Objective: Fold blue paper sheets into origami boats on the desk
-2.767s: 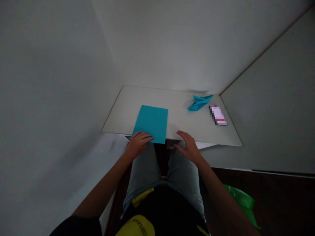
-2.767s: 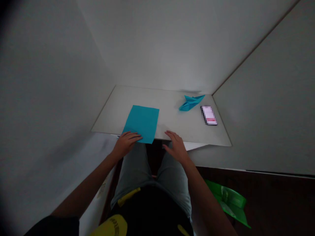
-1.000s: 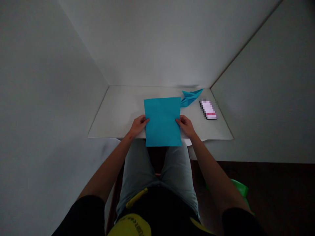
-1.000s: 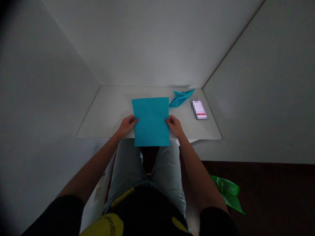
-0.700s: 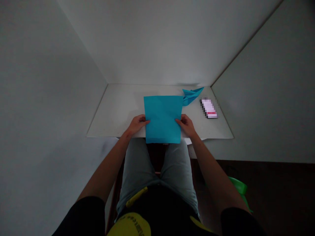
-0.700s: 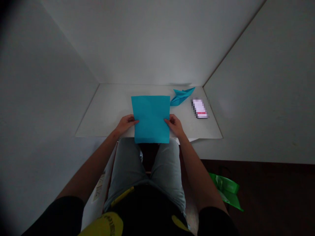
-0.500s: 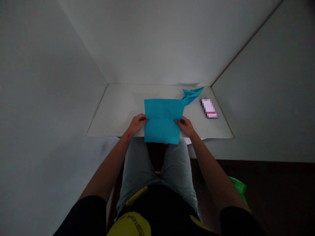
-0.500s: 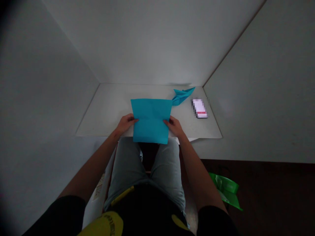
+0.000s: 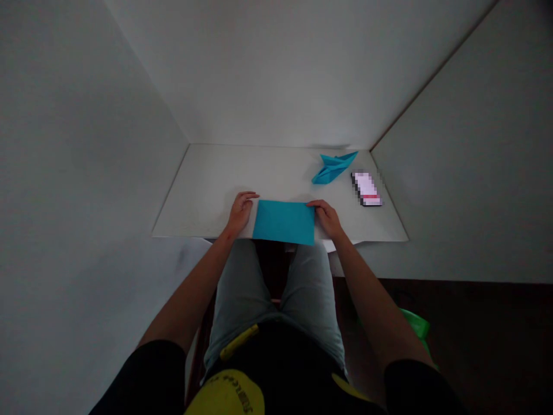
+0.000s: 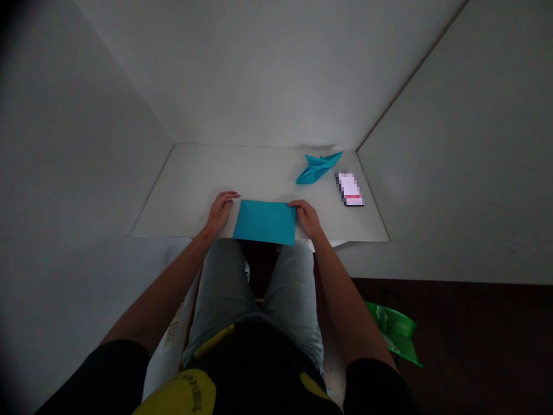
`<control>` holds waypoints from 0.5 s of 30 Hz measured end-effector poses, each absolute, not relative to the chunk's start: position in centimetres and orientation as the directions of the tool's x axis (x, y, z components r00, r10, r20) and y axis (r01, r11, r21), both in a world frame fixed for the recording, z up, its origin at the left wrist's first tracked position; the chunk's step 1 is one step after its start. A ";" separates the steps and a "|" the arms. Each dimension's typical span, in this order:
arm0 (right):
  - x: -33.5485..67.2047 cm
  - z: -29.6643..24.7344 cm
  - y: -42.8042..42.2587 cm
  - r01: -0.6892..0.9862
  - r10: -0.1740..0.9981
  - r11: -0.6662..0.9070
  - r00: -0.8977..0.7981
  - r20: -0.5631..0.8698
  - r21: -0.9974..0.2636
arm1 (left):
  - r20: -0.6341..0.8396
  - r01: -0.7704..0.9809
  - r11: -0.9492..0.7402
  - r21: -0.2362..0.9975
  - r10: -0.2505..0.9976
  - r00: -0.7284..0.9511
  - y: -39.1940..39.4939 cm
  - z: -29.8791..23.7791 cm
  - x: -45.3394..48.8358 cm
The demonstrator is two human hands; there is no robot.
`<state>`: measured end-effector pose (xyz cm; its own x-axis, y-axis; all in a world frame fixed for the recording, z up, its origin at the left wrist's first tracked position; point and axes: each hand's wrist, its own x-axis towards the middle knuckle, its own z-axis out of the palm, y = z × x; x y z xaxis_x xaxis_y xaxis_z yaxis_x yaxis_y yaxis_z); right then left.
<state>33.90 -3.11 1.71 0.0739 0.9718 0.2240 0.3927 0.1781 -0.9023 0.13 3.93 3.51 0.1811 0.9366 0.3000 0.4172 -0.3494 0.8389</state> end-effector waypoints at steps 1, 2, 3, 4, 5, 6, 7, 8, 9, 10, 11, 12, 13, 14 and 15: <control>33.8 1.7 -3.1 0.392 0.971 0.179 0.079 0.227 -0.902 | 0.318 0.465 -0.380 0.800 0.925 0.208 3.4 3.7 0.7; 33.8 1.7 -3.2 0.392 0.971 0.173 0.087 0.224 -0.904 | 0.325 0.512 -0.414 0.752 0.910 0.259 2.7 3.9 1.4; 33.7 1.8 -3.3 0.387 0.972 0.162 0.098 0.215 -0.908 | 0.320 0.547 -0.456 0.702 0.888 0.330 1.9 4.1 2.3; 33.5 1.8 -3.4 0.374 0.973 0.150 0.109 0.204 -0.915 | 0.306 0.565 -0.505 0.652 0.858 0.413 1.2 4.3 3.1; 33.4 1.9 -3.5 0.351 0.974 0.141 0.120 0.194 -0.926 | 0.288 0.573 -0.551 0.607 0.824 0.487 0.4 4.4 4.0; 33.3 2.0 -3.6 0.320 0.974 0.134 0.133 0.184 -0.938 | 0.266 0.576 -0.587 0.568 0.794 0.546 -0.2 4.5 4.8; 33.1 2.1 -3.8 0.283 0.974 0.130 0.143 0.176 -0.950 | 0.244 0.582 -0.611 0.536 0.772 0.586 -0.7 4.5 5.5; 33.0 2.3 -3.9 0.251 0.975 0.126 0.147 0.167 -0.960 | 0.223 0.592 -0.624 0.509 0.760 0.610 -1.1 4.4 6.0; 32.9 2.5 -4.0 0.237 0.977 0.121 0.141 0.157 -0.964 | 0.205 0.606 -0.629 0.487 0.757 0.621 -1.3 4.2 6.4; 32.7 2.6 -4.1 0.253 0.981 0.116 0.122 0.151 -0.960 | 0.192 0.619 -0.629 0.471 0.758 0.624 -1.5 4.0 6.6; 32.6 2.8 -4.2 0.303 0.984 0.122 0.084 0.155 -0.945 | 0.184 0.628 -0.629 0.459 0.759 0.625 -1.5 3.7 6.8; 32.4 3.0 -4.3 0.382 0.985 0.147 0.024 0.169 -0.912 | 0.182 0.631 -0.631 0.452 0.758 0.627 -1.5 3.5 6.8; 32.1 3.1 -4.4 0.478 0.980 0.192 -0.054 0.189 -0.857 | 0.186 0.629 -0.632 0.453 0.756 0.627 -1.4 3.2 6.8; 31.8 3.2 -4.6 0.572 0.969 0.248 -0.134 0.209 -0.782 | 0.193 0.624 -0.630 0.462 0.758 0.623 -1.3 3.0 6.8; 31.5 3.3 -4.8 0.650 0.953 0.304 -0.209 0.221 -0.697 | 0.201 0.620 -0.620 0.480 0.766 0.610 -1.2 2.7 6.8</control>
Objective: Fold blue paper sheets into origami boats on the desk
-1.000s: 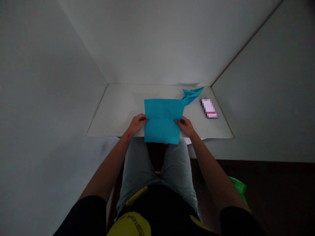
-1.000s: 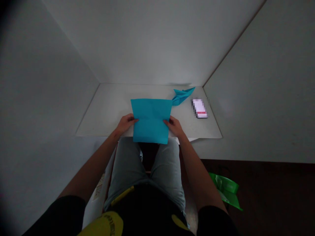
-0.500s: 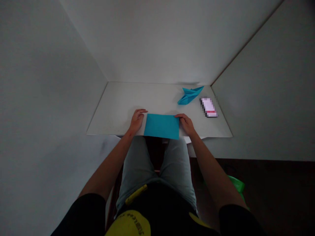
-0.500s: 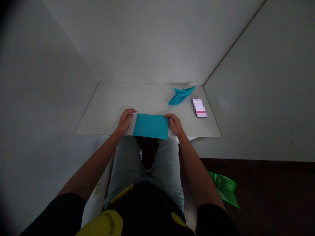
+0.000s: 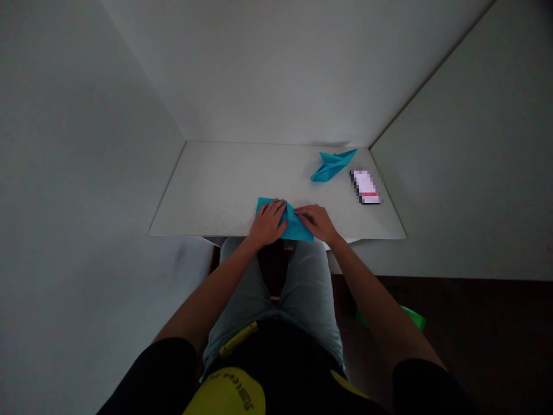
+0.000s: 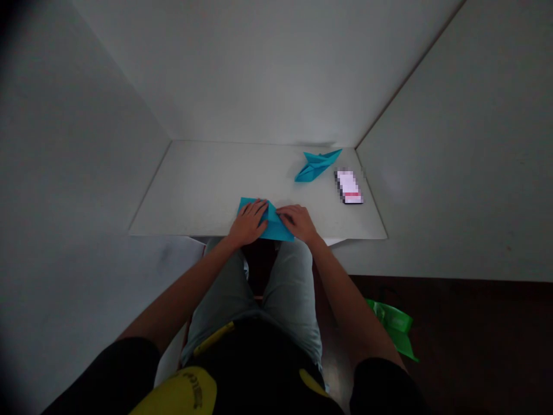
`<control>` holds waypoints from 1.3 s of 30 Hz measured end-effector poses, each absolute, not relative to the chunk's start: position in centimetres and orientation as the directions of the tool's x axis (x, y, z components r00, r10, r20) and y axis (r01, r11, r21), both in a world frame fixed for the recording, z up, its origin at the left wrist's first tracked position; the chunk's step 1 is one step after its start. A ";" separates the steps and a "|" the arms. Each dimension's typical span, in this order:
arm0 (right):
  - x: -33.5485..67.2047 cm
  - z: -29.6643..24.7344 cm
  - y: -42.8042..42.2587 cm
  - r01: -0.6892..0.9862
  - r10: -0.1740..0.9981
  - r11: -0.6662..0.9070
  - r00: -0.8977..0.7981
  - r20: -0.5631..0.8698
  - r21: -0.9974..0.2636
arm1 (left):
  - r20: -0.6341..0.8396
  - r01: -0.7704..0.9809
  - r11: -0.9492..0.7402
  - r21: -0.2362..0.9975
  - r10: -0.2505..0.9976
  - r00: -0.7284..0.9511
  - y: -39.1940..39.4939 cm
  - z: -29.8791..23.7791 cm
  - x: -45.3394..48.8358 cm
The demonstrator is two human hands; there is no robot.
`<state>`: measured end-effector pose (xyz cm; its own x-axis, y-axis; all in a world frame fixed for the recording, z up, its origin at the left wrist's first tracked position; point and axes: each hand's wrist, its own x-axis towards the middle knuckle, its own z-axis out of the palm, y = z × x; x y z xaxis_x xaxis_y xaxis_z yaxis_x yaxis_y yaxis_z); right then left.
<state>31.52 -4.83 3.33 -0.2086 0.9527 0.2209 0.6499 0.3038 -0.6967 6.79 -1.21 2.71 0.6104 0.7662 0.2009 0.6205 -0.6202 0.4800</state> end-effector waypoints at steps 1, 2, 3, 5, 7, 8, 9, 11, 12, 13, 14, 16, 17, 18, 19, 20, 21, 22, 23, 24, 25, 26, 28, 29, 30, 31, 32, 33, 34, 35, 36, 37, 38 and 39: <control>31.2 3.4 -5.1 0.706 0.936 0.351 -0.269 0.224 -0.615 | 0.209 0.620 -0.599 0.507 0.783 0.586 -1.0 2.5 6.8; 31.0 3.4 -5.3 0.744 0.924 0.382 -0.310 0.224 -0.548 | 0.214 0.623 -0.568 0.538 0.807 0.550 -0.8 2.2 6.8; 30.8 3.4 -5.6 0.770 0.916 0.401 -0.334 0.221 -0.496 | 0.215 0.630 -0.528 0.570 0.836 0.505 -0.4 2.0 6.8; 30.6 3.4 -5.9 0.799 0.909 0.417 -0.361 0.210 -0.434 | 0.205 0.658 -0.439 0.612 0.892 0.404 0.5 1.7 6.5; 30.6 3.4 -6.0 0.808 0.903 0.429 -0.381 0.196 -0.403 | 0.192 0.701 -0.358 0.617 0.932 0.307 1.6 1.6 5.7; 30.7 3.4 -6.0 0.810 0.901 0.435 -0.391 0.189 -0.393 | 0.191 0.723 -0.328 0.609 0.945 0.267 2.2 1.6 5.2; 30.7 3.4 -5.9 0.811 0.897 0.441 -0.401 0.184 -0.385 | 0.191 0.740 -0.308 0.598 0.951 0.241 2.8 1.7 4.6; 30.8 3.4 -5.8 0.809 0.892 0.452 -0.412 0.186 -0.375 | 0.188 0.762 -0.299 0.574 0.954 0.233 3.8 2.0 3.5; 30.8 3.4 -5.8 0.809 0.891 0.454 -0.412 0.191 -0.374 | 0.182 0.766 -0.301 0.567 0.954 0.240 4.2 2.2 3.1; 30.8 3.4 -5.8 0.808 0.890 0.455 -0.410 0.196 -0.374 | 0.171 0.767 -0.299 0.567 0.954 0.245 4.6 2.4 2.8; 30.8 3.4 -5.8 0.807 0.891 0.454 -0.406 0.203 -0.378 | 0.158 0.764 -0.289 0.576 0.957 0.243 4.8 2.6 2.7; 30.7 3.4 -5.8 0.804 0.893 0.450 -0.398 0.210 -0.389 | 0.118 0.742 -0.247 0.623 0.968 0.223 5.2 3.1 2.7; 30.6 3.4 -5.9 0.802 0.894 0.448 -0.395 0.212 -0.395 | 0.092 0.718 -0.224 0.660 0.971 0.219 5.3 3.4 2.8; 30.6 3.4 -5.9 0.800 0.895 0.446 -0.393 0.212 -0.400 | 0.069 0.680 -0.210 0.702 0.971 0.229 5.2 3.6 3.0; 30.6 3.5 -5.9 0.799 0.896 0.445 -0.391 0.212 -0.404 | 0.058 0.631 -0.214 0.746 0.964 0.258 5.1 3.9 3.2; 30.6 3.5 -5.9 0.799 0.897 0.443 -0.389 0.211 -0.406 | 0.063 0.574 -0.237 0.784 0.950 0.306 4.7 4.1 3.3; 30.6 3.5 -5.9 0.800 0.898 0.439 -0.385 0.211 -0.408 | 0.084 0.519 -0.278 0.808 0.927 0.365 4.2 4.3 3.4; 30.7 3.5 -5.8 0.802 0.901 0.434 -0.380 0.210 -0.410 | 0.115 0.474 -0.335 0.814 0.894 0.434 3.6 4.3 3.5; 30.7 3.5 -5.8 0.804 0.903 0.429 -0.374 0.209 -0.412 | 0.146 0.447 -0.403 0.799 0.850 0.506 2.9 4.4 3.5; 30.7 3.4 -5.8 0.805 0.906 0.424 -0.369 0.209 -0.415 | 0.166 0.437 -0.473 0.765 0.801 0.575 2.1 4.3 3.4; 30.8 3.3 -5.7 0.804 0.907 0.421 -0.366 0.209 -0.419 | 0.173 0.441 -0.539 0.718 0.751 0.637 1.3 4.2 3.4; 30.8 3.2 -5.7 0.801 0.907 0.421 -0.364 0.211 -0.426 | 0.168 0.451 -0.597 0.663 0.706 0.688 0.5 4.0 3.2; 30.8 3.0 -5.6 0.790 0.905 0.425 -0.362 0.223 -0.442 | 0.149 0.471 -0.682 0.560 0.642 0.752 -0.8 3.5 2.9; 30.8 3.0 -5.6 0.785 0.904 0.428 -0.362 0.230 -0.448 | 0.142 0.479 -0.706 0.522 0.626 0.767 -1.3 3.3 2.8; 30.7 3.0 -5.6 0.783 0.903 0.430 -0.361 0.235 -0.450 | 0.138 0.486 -0.720 0.495 0.617 0.775 -1.6 3.1 2.6; 30.7 3.0 -5.7 0.784 0.902 0.431 -0.360 0.237 -0.446 | 0.137 0.492 -0.727 0.479 0.615 0.776 -1.7 3.0 2.5; 30.6 3.1 -5.8 0.790 0.902 0.430 -0.361 0.235 -0.436 | 0.139 0.495 -0.728 0.473 0.617 0.774 -1.8 2.9 2.4; 30.5 3.2 -6.0 0.799 0.902 0.431 -0.367 0.228 -0.420 | 0.145 0.497 -0.727 0.474 0.621 0.770 -1.8 2.8 2.3; 30.4 3.4 -6.3 0.809 0.901 0.432 -0.373 0.221 -0.399 | 0.153 0.497 -0.724 0.479 0.626 0.765 -1.7 2.8 2.2; 30.4 3.7 -6.6 0.818 0.900 0.435 -0.382 0.210 -0.376 | 0.162 0.495 -0.720 0.486 0.631 0.759 -1.7 2.7 2.2; 30.3 3.9 -6.8 0.823 0.896 0.443 -0.398 0.196 -0.355 | 0.170 0.493 -0.717 0.493 0.635 0.753 -1.6 2.7 2.1; 30.3 4.2 -7.1 0.826 0.892 0.452 -0.416 0.178 -0.336 | 0.176 0.491 -0.714 0.499 0.638 0.749 -1.4 2.7 2.0; 30.3 4.5 -7.3 0.827 0.888 0.460 -0.432 0.158 -0.323 | 0.178 0.490 -0.712 0.504 0.640 0.747 -1.3 2.8 1.9; 30.3 4.7 -7.4 0.827 0.885 0.464 -0.445 0.136 -0.316 | 0.176 0.489 -0.709 0.508 0.641 0.747 -1.2 2.8 1.9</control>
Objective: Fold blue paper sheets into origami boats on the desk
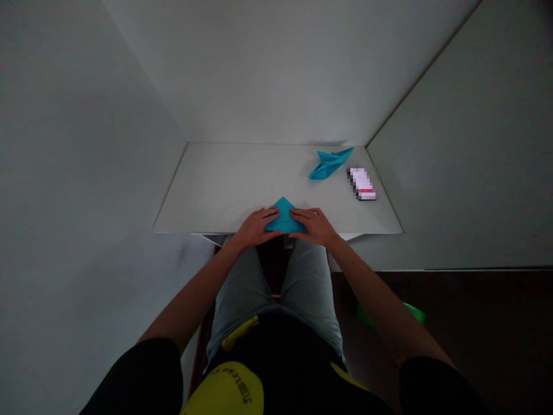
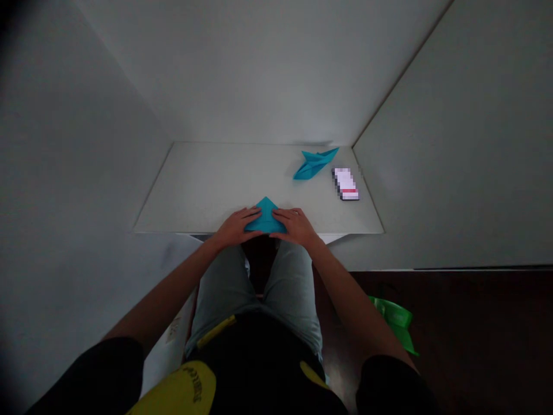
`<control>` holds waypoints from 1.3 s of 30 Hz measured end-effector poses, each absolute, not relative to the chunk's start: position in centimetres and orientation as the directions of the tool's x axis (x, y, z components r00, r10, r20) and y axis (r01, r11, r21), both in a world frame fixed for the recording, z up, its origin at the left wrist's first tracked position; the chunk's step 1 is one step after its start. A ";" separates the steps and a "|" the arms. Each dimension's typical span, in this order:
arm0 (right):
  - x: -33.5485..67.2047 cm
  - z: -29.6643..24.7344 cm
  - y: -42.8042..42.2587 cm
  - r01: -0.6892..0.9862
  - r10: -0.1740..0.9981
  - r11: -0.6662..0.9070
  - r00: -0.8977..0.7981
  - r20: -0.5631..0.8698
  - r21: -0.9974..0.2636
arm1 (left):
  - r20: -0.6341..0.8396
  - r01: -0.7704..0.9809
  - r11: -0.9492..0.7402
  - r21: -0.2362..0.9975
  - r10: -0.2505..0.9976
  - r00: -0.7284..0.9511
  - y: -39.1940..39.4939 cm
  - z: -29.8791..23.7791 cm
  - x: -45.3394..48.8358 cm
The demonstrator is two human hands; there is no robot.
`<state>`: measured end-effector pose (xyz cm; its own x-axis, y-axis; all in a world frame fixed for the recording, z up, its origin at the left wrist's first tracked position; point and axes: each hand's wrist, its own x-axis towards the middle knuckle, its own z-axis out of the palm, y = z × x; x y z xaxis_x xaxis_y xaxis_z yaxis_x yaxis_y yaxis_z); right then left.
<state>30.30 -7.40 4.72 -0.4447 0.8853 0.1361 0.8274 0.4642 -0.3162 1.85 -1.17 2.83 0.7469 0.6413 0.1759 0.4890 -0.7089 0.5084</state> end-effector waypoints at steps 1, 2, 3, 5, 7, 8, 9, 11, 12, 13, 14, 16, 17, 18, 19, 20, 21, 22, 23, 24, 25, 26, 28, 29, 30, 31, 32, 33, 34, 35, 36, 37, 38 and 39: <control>30.3 4.9 -7.4 0.829 0.885 0.464 -0.452 0.115 -0.314 | 0.169 0.487 -0.707 0.513 0.640 0.750 -1.0 2.9 1.8; 30.4 5.1 -7.3 0.831 0.886 0.460 -0.455 0.094 -0.315 | 0.160 0.484 -0.706 0.517 0.635 0.755 -0.8 3.0 1.7; 30.5 5.3 -7.2 0.833 0.889 0.452 -0.452 0.077 -0.319 | 0.148 0.479 -0.705 0.524 0.629 0.763 -0.6 3.1 1.7; 30.7 5.5 -6.7 0.835 0.892 0.438 -0.450 0.045 -0.334 | 0.123 0.468 -0.698 0.542 0.617 0.777 -0.2 3.3 1.6; 30.9 5.6 -6.2 0.828 0.888 0.435 -0.459 0.016 -0.354 | 0.099 0.460 -0.680 0.570 0.613 0.784 0.2 3.5 1.5; 31.1 5.7 -5.9 0.823 0.885 0.436 -0.466 0.005 -0.364 | 0.089 0.458 -0.667 0.588 0.616 0.782 0.4 3.7 1.5; 31.2 5.8 -5.7 0.817 0.880 0.438 -0.474 -0.005 -0.374 | 0.082 0.456 -0.652 0.606 0.621 0.780 0.6 3.8 1.5; 31.4 5.9 -5.4 0.807 0.876 0.437 -0.482 -0.016 -0.398 | 0.071 0.449 -0.623 0.640 0.630 0.773 0.9 4.1 1.6; 31.4 6.0 -5.3 0.802 0.876 0.432 -0.482 -0.018 -0.412 | 0.068 0.453 -0.609 0.651 0.641 0.764 1.1 4.3 1.7; 31.5 6.2 -5.2 0.798 0.878 0.426 -0.479 -0.019 -0.426 | 0.064 0.464 -0.597 0.655 0.656 0.752 1.2 4.5 1.9; 31.4 6.3 -5.1 0.795 0.880 0.419 -0.475 -0.022 -0.440 | 0.058 0.485 -0.587 0.648 0.673 0.737 1.2 4.7 2.1; 31.4 6.6 -4.9 0.792 0.886 0.400 -0.462 -0.026 -0.461 | 0.046 0.551 -0.572 0.607 0.718 0.695 1.3 5.1 2.5; 31.4 6.8 -4.7 0.792 0.891 0.389 -0.453 -0.026 -0.470 | 0.041 0.585 -0.567 0.580 0.738 0.674 1.4 5.3 2.8; 31.3 6.9 -4.6 0.791 0.898 0.376 -0.440 -0.022 -0.482 | 0.039 0.615 -0.562 0.553 0.755 0.655 1.3 5.5 3.0; 31.3 7.1 -4.5 0.787 0.904 0.363 -0.427 -0.016 -0.500 | 0.039 0.639 -0.558 0.530 0.769 0.638 1.3 5.6 3.2; 31.3 7.2 -4.4 0.778 0.911 0.348 -0.413 -0.009 -0.524 | 0.042 0.658 -0.553 0.510 0.781 0.624 1.2 5.7 3.4; 31.3 7.3 -4.4 0.767 0.917 0.334 -0.400 -0.001 -0.549 | 0.044 0.673 -0.552 0.493 0.788 0.614 1.0 5.8 3.6; 31.2 7.3 -4.4 0.759 0.921 0.324 -0.388 0.007 -0.564 | 0.049 0.685 -0.553 0.475 0.793 0.607 0.8 5.8 3.7; 31.1 7.4 -4.6 0.764 0.927 0.321 -0.375 0.020 -0.559 | 0.057 0.693 -0.558 0.456 0.796 0.603 0.6 5.9 3.8; 30.9 7.4 -4.8 0.784 0.934 0.323 -0.355 0.044 -0.531 | 0.069 0.699 -0.567 0.436 0.796 0.602 0.4 5.9 3.9; 30.6 7.3 -5.1 0.815 0.941 0.325 -0.329 0.079 -0.481 | 0.085 0.703 -0.579 0.414 0.793 0.603 0.2 5.9 4.0; 30.1 7.2 -5.5 0.848 0.946 0.325 -0.301 0.123 -0.419 | 0.103 0.704 -0.592 0.394 0.789 0.606 0.0 5.8 4.1; 29.1 6.7 -6.5 0.890 0.939 0.332 -0.280 0.200 -0.312 | 0.142 0.700 -0.619 0.356 0.776 0.614 -0.4 5.7 4.3; 28.5 6.3 -7.0 0.894 0.931 0.348 -0.293 0.217 -0.284 | 0.158 0.696 -0.632 0.341 0.768 0.620 -0.5 5.6 4.4; 28.0 5.8 -7.6 0.887 0.921 0.375 -0.324 0.217 -0.268 | 0.173 0.690 -0.646 0.328 0.759 0.628 -0.6 5.5 4.5; 27.5 5.3 -8.1 0.877 0.911 0.403 -0.357 0.209 -0.260 | 0.188 0.682 -0.660 0.317 0.748 0.637 -0.7 5.3 4.6; 27.1 4.7 -8.6 0.870 0.903 0.422 -0.379 0.202 -0.254 | 0.204 0.673 -0.674 0.306 0.737 0.645 -0.8 5.2 4.6; 26.8 4.1 -9.0 0.870 0.901 0.427 -0.386 0.198 -0.247 | 0.220 0.661 -0.689 0.297 0.723 0.655 -0.9 4.9 4.5; 26.6 3.6 -9.3 0.875 0.904 0.420 -0.379 0.199 -0.239 | 0.238 0.646 -0.707 0.287 0.706 0.667 -1.0 4.7 4.3; 26.6 3.1 -9.5 0.885 0.909 0.405 -0.363 0.202 -0.231 | 0.252 0.631 -0.725 0.276 0.688 0.681 -1.2 4.4 4.1; 26.6 2.6 -9.6 0.895 0.916 0.386 -0.344 0.205 -0.222 | 0.263 0.614 -0.745 0.263 0.667 0.697 -1.4 4.1 3.8; 26.7 2.3 -9.7 0.904 0.922 0.370 -0.329 0.204 -0.214 | 0.268 0.595 -0.764 0.248 0.644 0.716 -1.6 3.7 3.4; 26.7 2.1 -9.8 0.909 0.926 0.360 -0.321 0.199 -0.210 | 0.266 0.575 -0.784 0.234 0.620 0.738 -1.9 3.4 3.0; 26.8 1.9 -9.8 0.912 0.929 0.353 -0.316 0.192 -0.209 | 0.258 0.556 -0.801 0.222 0.598 0.758 -2.1 3.1 2.5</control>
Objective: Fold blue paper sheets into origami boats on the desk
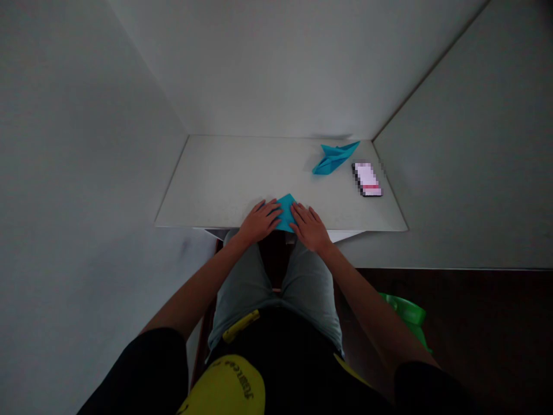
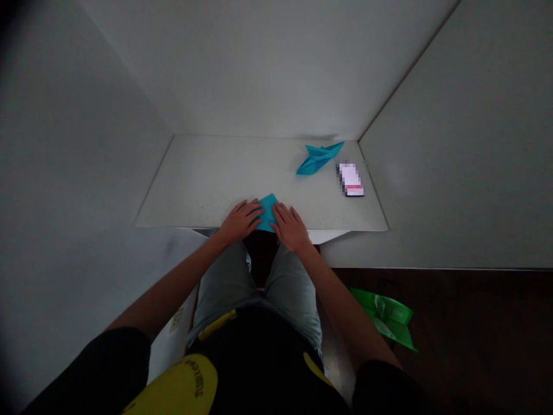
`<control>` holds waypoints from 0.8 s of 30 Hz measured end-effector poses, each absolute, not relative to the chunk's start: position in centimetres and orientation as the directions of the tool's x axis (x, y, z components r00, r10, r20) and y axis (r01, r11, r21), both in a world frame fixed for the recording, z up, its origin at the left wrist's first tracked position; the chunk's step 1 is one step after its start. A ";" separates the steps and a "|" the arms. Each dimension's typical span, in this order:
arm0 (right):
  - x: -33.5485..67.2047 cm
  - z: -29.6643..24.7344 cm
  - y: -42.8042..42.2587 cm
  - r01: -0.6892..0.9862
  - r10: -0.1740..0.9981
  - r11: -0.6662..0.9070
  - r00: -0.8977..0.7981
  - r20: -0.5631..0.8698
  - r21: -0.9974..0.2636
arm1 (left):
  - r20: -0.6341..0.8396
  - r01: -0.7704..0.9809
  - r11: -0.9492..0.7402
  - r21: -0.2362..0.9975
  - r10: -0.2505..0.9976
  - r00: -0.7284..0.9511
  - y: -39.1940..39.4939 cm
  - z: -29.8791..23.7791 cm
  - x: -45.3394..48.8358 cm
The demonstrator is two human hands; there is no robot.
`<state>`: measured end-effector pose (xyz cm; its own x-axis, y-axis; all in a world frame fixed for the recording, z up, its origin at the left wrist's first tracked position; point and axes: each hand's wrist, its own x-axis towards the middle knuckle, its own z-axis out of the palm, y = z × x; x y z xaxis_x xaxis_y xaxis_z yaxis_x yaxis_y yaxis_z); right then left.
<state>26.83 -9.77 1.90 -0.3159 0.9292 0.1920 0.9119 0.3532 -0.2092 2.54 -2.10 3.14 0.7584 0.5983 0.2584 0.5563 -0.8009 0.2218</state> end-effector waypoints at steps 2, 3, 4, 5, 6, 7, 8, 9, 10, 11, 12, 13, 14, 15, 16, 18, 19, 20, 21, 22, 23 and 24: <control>26.9 1.8 -9.9 0.916 0.934 0.340 -0.304 0.185 -0.212 | 0.229 0.526 -0.824 0.208 0.564 0.793 -2.5 2.7 1.8; 26.9 1.9 -10.0 0.916 0.935 0.338 -0.302 0.185 -0.216 | 0.212 0.516 -0.832 0.206 0.553 0.806 -2.7 2.6 1.5; 26.9 1.9 -10.2 0.914 0.934 0.342 -0.304 0.188 -0.221 | 0.195 0.509 -0.836 0.207 0.545 0.816 -2.8 2.6 1.3; 26.9 2.0 -10.5 0.908 0.931 0.351 -0.312 0.190 -0.227 | 0.181 0.506 -0.837 0.210 0.542 0.821 -2.9 2.5 1.2; 26.9 2.1 -10.8 0.900 0.925 0.368 -0.329 0.188 -0.234 | 0.170 0.508 -0.835 0.214 0.544 0.822 -3.0 2.5 1.2; 27.0 2.2 -11.1 0.890 0.919 0.386 -0.349 0.184 -0.243 | 0.163 0.512 -0.830 0.221 0.549 0.820 -3.1 2.5 1.2; 27.2 2.2 -11.5 0.881 0.914 0.400 -0.365 0.177 -0.253 | 0.160 0.519 -0.823 0.231 0.559 0.814 -3.1 2.5 1.2; 27.4 2.3 -11.8 0.875 0.912 0.406 -0.371 0.173 -0.264 | 0.158 0.528 -0.813 0.245 0.571 0.806 -3.2 2.5 1.3; 27.7 2.3 -12.0 0.872 0.913 0.405 -0.369 0.172 -0.275 | 0.157 0.537 -0.802 0.262 0.584 0.796 -3.3 2.5 1.4; 28.1 2.2 -12.2 0.871 0.916 0.399 -0.362 0.174 -0.288 | 0.156 0.545 -0.790 0.279 0.598 0.787 -3.5 2.6 1.5; 28.5 2.2 -12.3 0.871 0.919 0.390 -0.350 0.180 -0.299 | 0.155 0.552 -0.779 0.297 0.610 0.778 -3.7 2.6 1.5; 28.9 2.1 -12.4 0.871 0.923 0.380 -0.335 0.188 -0.311 | 0.152 0.558 -0.768 0.313 0.621 0.769 -3.9 2.6 1.4; 29.3 2.1 -12.5 0.872 0.927 0.370 -0.322 0.195 -0.320 | 0.148 0.564 -0.758 0.328 0.631 0.762 -4.2 2.7 1.2; 29.6 2.0 -12.6 0.873 0.929 0.362 -0.310 0.201 -0.327 | 0.144 0.570 -0.747 0.342 0.641 0.754 -4.4 2.7 0.9; 29.8 2.0 -12.8 0.875 0.933 0.352 -0.297 0.205 -0.332 | 0.139 0.577 -0.735 0.356 0.652 0.745 -4.7 2.7 0.6; 30.0 2.0 -13.1 0.880 0.939 0.332 -0.275 0.206 -0.340 | 0.139 0.594 -0.706 0.387 0.681 0.719 -5.2 2.7 -0.1; 30.1 2.0 -13.3 0.881 0.942 0.323 -0.265 0.205 -0.347 | 0.147 0.603 -0.687 0.405 0.700 0.699 -5.4 2.7 -0.5; 30.1 2.1 -13.4 0.880 0.946 0.312 -0.252 0.206 -0.358 | 0.159 0.612 -0.665 0.428 0.722 0.673 -5.4 2.7 -0.8; 30.0 2.3 -13.4 0.878 0.949 0.298 -0.232 0.212 -0.374 | 0.173 0.618 -0.641 0.455 0.744 0.645 -5.4 2.8 -1.0; 30.0 2.5 -13.3 0.873 0.953 0.282 -0.207 0.221 -0.397 | 0.183 0.620 -0.615 0.487 0.766 0.616 -5.3 2.9 -1.2; 30.0 2.9 -13.1 0.864 0.956 0.265 -0.179 0.231 -0.429 | 0.187 0.618 -0.585 0.525 0.788 0.587 -5.0 3.2 -1.2; 29.9 3.5 -12.8 0.846 0.959 0.249 -0.148 0.241 -0.471 | 0.185 0.611 -0.550 0.569 0.810 0.556 -4.6 3.5 -1.2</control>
<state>29.93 -12.77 3.46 -0.1483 0.9591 0.2413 0.8462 0.2493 -0.4709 -1.16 -4.65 3.51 0.5561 0.8103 0.1852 0.6113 -0.5497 0.5694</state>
